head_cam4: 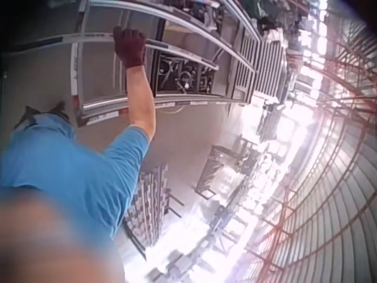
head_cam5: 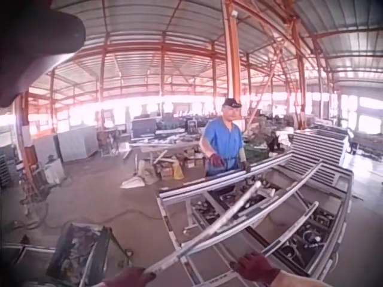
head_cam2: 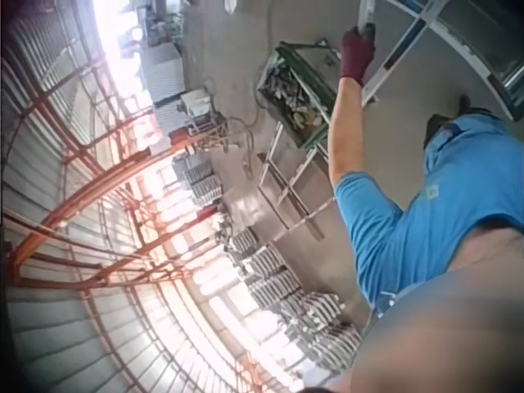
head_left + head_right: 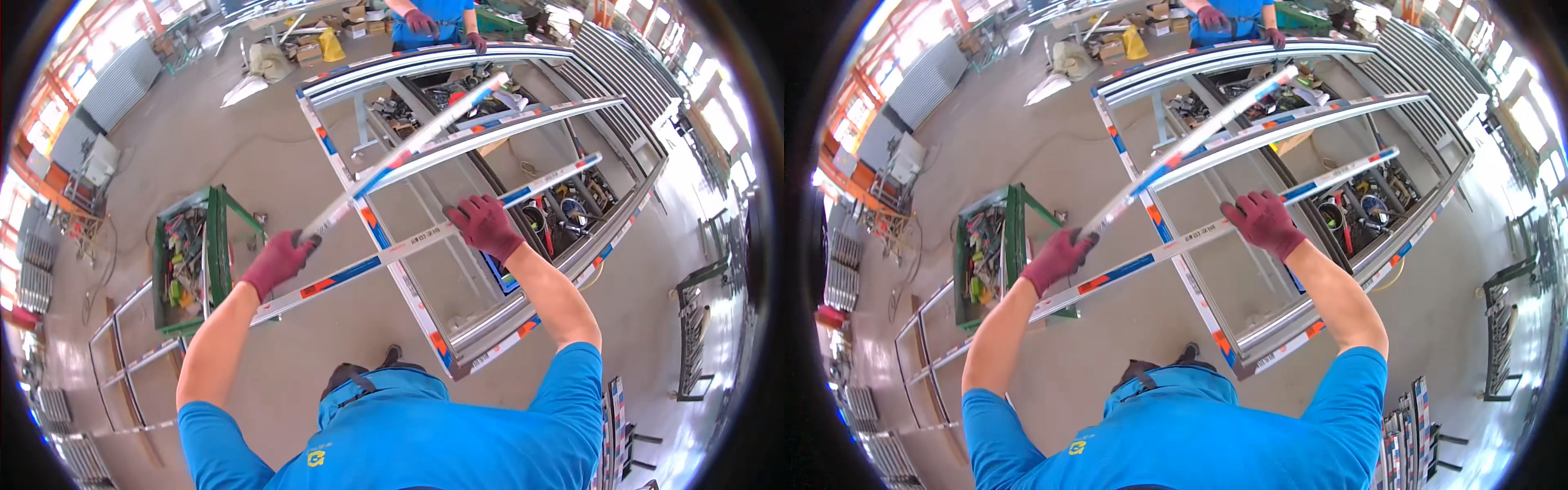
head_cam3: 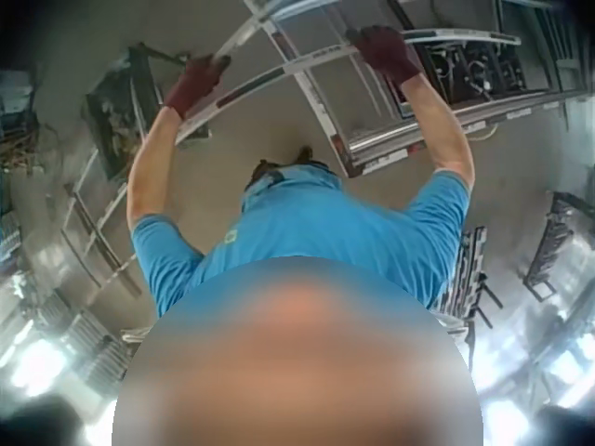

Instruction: Assemble a metal frame using a power drill and various attachment components on a workshop floor.

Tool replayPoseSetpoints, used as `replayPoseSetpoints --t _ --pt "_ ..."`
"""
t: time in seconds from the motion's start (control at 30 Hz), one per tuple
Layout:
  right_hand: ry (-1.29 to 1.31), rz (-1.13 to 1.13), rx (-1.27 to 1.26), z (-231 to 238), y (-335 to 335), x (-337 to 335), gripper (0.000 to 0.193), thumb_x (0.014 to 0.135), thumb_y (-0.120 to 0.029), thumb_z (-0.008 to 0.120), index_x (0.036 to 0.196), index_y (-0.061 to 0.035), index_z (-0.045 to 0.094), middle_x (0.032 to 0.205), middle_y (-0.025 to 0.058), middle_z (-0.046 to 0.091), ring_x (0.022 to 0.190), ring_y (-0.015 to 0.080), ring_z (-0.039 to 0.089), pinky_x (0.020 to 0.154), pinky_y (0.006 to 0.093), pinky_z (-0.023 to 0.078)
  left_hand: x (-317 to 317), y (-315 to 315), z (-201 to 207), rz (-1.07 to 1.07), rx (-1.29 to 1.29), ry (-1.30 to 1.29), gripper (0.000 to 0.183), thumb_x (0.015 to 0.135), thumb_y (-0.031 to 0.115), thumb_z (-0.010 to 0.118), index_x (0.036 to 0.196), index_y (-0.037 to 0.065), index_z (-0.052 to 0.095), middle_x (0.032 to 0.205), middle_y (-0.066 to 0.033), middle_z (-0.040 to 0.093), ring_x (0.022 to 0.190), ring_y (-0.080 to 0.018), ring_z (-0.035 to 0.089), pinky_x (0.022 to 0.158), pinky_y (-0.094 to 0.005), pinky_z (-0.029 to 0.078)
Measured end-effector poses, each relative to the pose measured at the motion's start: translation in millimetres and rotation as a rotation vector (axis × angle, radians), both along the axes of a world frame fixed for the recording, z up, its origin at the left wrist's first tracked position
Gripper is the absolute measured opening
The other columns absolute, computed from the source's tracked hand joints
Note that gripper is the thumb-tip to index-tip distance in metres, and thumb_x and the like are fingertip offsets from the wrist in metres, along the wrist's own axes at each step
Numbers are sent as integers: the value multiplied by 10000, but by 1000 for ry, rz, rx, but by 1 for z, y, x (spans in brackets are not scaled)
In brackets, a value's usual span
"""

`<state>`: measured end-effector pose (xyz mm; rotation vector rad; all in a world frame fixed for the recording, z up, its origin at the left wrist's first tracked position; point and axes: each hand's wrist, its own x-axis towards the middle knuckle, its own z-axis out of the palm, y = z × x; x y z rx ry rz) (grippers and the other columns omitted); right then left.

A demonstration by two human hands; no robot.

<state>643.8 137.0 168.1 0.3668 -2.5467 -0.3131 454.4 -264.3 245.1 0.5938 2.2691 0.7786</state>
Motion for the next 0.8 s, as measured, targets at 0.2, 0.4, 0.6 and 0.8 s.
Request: replayPoseSetpoints --t 0.2,0.4,0.6,0.8 --pt "-296 -112 -345 12 -22 -53 554 682 -350 828 1177 -164 663 996 87 656 921 325 674 807 468 538 -190 88 -22 -9 204 49 390 1050 411 596 1069 22 620 741 -56 577 559 -147 584 500 -317 481" --pt "-336 -300 -394 4 -12 -154 496 740 -421 820 1143 -159 697 969 90 660 901 345 675 784 497 535 -398 179 -81 -118 235 119 401 1044 406 585 1041 7 632 727 -115 629 557 -213 649 535 -359 528" --pt "-337 -429 -315 16 38 -194 481 704 -384 835 1107 -159 697 1034 96 670 993 344 666 850 492 528 -494 266 -91 -185 219 23 406 1049 410 575 1059 14 662 745 -106 667 527 -218 666 450 -360 514" --pt "-350 -444 -423 14 106 -251 422 655 -265 837 1020 -125 679 994 99 667 935 363 660 804 476 533 -553 331 -118 -304 290 804 440 1013 368 659 1230 -12 611 1098 -252 676 1015 -402 707 836 -463 575"
